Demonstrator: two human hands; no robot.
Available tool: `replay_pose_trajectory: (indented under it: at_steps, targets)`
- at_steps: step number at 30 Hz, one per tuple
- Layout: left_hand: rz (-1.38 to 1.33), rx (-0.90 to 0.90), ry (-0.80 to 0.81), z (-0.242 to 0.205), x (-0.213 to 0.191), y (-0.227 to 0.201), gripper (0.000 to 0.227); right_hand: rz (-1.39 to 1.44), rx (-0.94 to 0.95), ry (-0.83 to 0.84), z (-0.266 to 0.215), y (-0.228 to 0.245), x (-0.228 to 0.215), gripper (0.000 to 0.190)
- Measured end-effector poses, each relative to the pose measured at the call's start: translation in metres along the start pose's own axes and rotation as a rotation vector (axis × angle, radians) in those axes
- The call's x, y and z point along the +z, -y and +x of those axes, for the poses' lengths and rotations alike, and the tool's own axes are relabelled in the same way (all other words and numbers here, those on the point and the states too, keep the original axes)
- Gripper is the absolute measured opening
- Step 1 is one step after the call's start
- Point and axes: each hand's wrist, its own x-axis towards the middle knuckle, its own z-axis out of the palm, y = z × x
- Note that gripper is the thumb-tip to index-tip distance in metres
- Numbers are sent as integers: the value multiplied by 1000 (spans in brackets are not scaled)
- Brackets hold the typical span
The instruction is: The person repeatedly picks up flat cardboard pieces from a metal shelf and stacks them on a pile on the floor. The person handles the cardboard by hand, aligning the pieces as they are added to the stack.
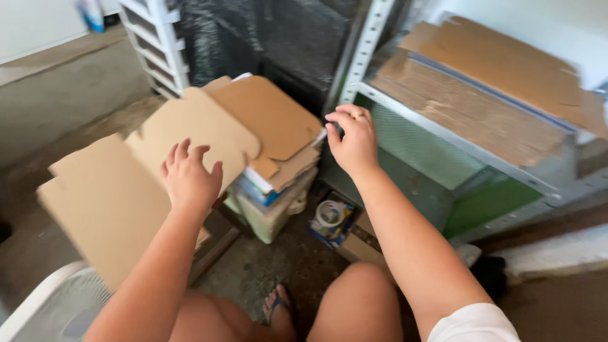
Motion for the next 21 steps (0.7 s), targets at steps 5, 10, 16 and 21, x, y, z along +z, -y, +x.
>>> replay_pose_trajectory:
  at_steps: [5,10,16,21]
  targets:
    - [-167,262,76,40,10,-134,35,-287,-43,-115,12,-59,-109,16]
    - [-496,353,256,64,31,-278,27,-625,16,-153,20,-116,-203,23]
    - [-1020,173,567,73,53,-416,18,-824,152,111,17,-172,-242,38]
    - [-1304,-39,753,57,27,-451,29,-788,77,53,15,-186,-241,12]
